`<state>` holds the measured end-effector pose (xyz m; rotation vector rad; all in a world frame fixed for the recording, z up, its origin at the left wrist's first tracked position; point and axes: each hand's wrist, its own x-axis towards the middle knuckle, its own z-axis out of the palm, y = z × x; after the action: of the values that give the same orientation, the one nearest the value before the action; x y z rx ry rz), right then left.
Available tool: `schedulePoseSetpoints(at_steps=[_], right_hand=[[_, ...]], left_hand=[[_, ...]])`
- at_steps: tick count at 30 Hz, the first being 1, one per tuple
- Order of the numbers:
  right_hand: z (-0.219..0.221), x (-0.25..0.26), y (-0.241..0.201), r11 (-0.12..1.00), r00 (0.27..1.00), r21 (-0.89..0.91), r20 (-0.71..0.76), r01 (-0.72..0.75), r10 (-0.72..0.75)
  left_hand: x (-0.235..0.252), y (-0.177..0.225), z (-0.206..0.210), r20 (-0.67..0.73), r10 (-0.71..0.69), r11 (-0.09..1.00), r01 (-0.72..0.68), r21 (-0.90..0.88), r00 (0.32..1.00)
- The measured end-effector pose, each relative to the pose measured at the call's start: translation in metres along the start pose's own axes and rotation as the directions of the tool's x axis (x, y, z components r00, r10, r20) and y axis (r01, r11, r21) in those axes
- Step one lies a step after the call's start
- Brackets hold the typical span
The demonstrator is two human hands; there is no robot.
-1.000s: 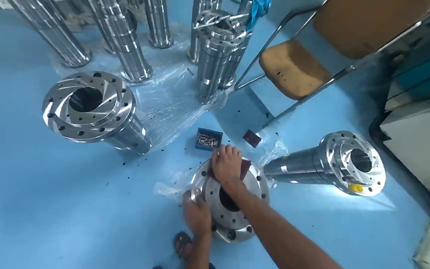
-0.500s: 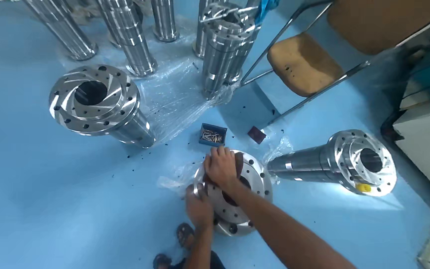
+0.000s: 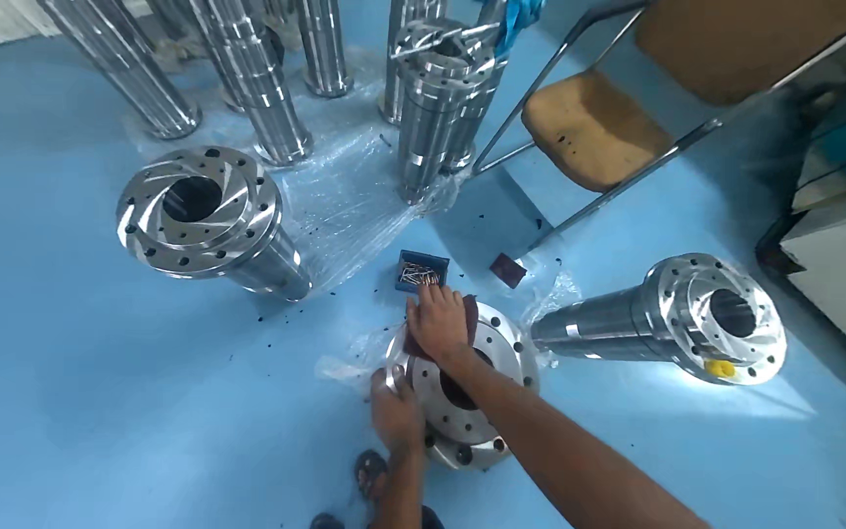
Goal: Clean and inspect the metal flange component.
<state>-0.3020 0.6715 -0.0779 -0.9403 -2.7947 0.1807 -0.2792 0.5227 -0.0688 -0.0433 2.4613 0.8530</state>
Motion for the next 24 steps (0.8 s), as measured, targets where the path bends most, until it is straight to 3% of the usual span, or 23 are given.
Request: schedulePoseSetpoints(at_steps=[3,8,9,11,13,15,18,19,22,24], right_hand=[[-0.013,-0.019,0.037,0.999,0.999,0.010,0.032,-0.038,0.038],[-0.025,0.022,0.046,0.925,0.900,-0.101,0.214,-0.367,0.380],[-0.024,0.022,0.043,0.930,0.913,-0.106,0.178,-0.352,0.366],[-0.014,-0.001,0.044,0.974,0.976,-0.065,-0.031,-0.219,0.217],[-0.008,-0.019,0.051,0.993,0.987,-0.055,-0.128,-0.106,0.098],[-0.011,-0.013,0.052,0.990,0.990,-0.018,-0.006,-0.140,0.140],[-0.024,0.022,0.053,0.948,0.929,-0.050,0.189,-0.313,0.317],[-0.024,0.024,0.051,0.946,0.930,-0.058,0.172,-0.318,0.323],[-0.012,-0.018,0.052,0.981,0.981,-0.057,-0.060,-0.187,0.184],[-0.012,-0.034,0.056,0.993,0.991,-0.069,-0.097,-0.101,0.094]], left_hand=[[0.000,0.003,0.000,0.003,-0.022,1.000,0.022,-0.001,1.000],[-0.001,0.002,0.002,0.006,-0.047,0.999,0.047,0.004,0.999],[0.000,0.002,0.001,-0.001,-0.041,0.999,0.041,0.007,0.999],[0.001,0.002,0.001,-0.008,-0.022,1.000,0.022,0.014,1.000],[0.002,0.003,0.002,-0.009,-0.028,1.000,0.028,0.012,1.000],[-0.001,0.001,0.000,0.012,-0.049,0.999,0.049,0.016,0.999],[0.000,0.004,0.001,0.000,-0.027,1.000,0.027,-0.001,1.000],[0.000,0.004,0.001,-0.003,-0.027,1.000,0.027,-0.004,1.000],[-0.001,0.002,0.000,-0.003,-0.014,1.000,0.014,0.002,1.000],[-0.001,0.002,0.001,-0.005,-0.006,1.000,0.006,0.011,1.000]])
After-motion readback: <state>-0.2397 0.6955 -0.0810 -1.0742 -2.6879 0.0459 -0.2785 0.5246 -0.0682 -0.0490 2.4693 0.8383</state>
